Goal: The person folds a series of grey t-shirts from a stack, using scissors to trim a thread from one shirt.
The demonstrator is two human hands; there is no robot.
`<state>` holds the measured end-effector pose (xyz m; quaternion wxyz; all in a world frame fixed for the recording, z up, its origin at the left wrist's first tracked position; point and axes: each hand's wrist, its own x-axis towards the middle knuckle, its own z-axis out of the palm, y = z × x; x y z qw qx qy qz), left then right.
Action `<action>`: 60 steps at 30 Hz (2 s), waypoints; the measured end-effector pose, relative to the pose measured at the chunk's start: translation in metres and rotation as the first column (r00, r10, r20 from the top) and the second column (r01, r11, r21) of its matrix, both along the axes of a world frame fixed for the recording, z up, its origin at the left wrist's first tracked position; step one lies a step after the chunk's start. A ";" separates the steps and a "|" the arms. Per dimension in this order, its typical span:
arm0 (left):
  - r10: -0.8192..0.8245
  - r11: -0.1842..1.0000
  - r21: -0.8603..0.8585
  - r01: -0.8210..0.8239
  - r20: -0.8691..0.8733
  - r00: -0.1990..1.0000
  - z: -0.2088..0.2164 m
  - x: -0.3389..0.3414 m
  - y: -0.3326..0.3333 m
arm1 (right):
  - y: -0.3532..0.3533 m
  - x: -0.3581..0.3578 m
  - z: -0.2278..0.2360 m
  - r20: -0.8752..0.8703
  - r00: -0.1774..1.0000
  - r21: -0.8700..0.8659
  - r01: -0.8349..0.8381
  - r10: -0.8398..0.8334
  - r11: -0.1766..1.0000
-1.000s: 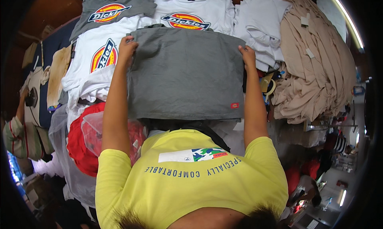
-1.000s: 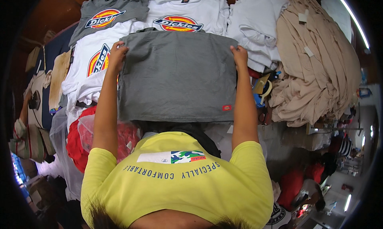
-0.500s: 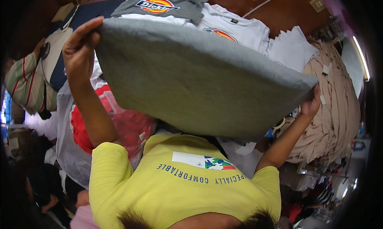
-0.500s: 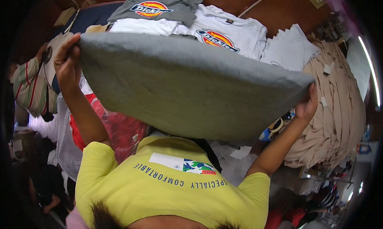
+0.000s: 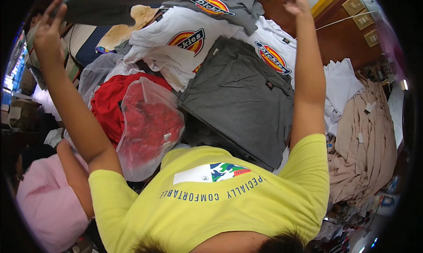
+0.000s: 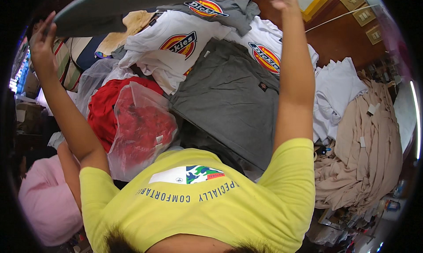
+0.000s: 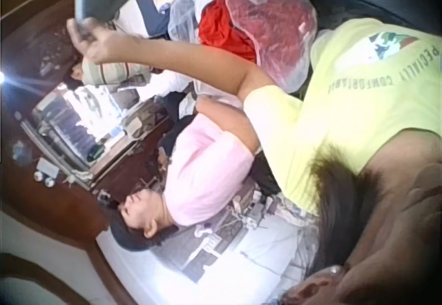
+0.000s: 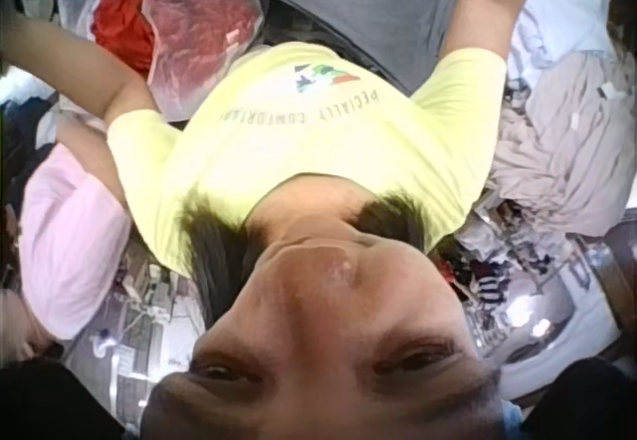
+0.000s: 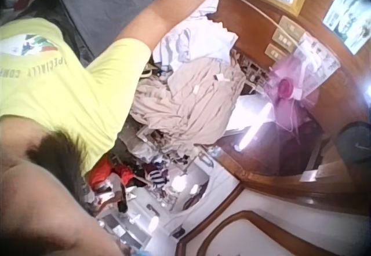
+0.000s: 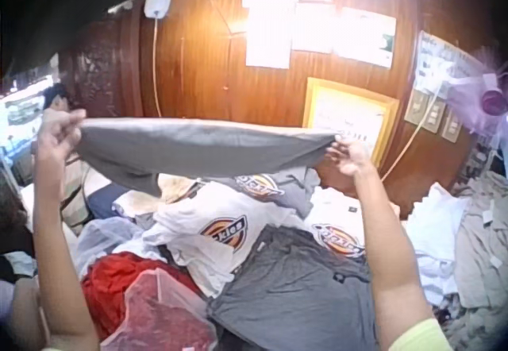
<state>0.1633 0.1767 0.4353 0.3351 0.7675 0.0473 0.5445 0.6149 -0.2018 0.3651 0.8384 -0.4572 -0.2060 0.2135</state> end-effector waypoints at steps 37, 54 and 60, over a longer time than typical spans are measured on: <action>-0.052 0.938 0.213 0.274 -0.693 0.719 -0.285 0.021 -0.201 | -0.275 -0.479 -0.237 0.647 0.634 -0.760 0.496 -0.423 -0.420; -0.586 0.688 -0.452 0.567 0.114 0.802 -0.089 0.097 -0.159 | -0.326 -0.399 -0.023 0.268 0.414 -0.105 0.910 -0.870 0.401; -0.753 0.547 -0.520 0.656 0.037 0.657 -0.162 0.261 -0.148 | -0.338 -0.261 -0.092 0.327 0.469 -0.210 0.883 -0.821 0.421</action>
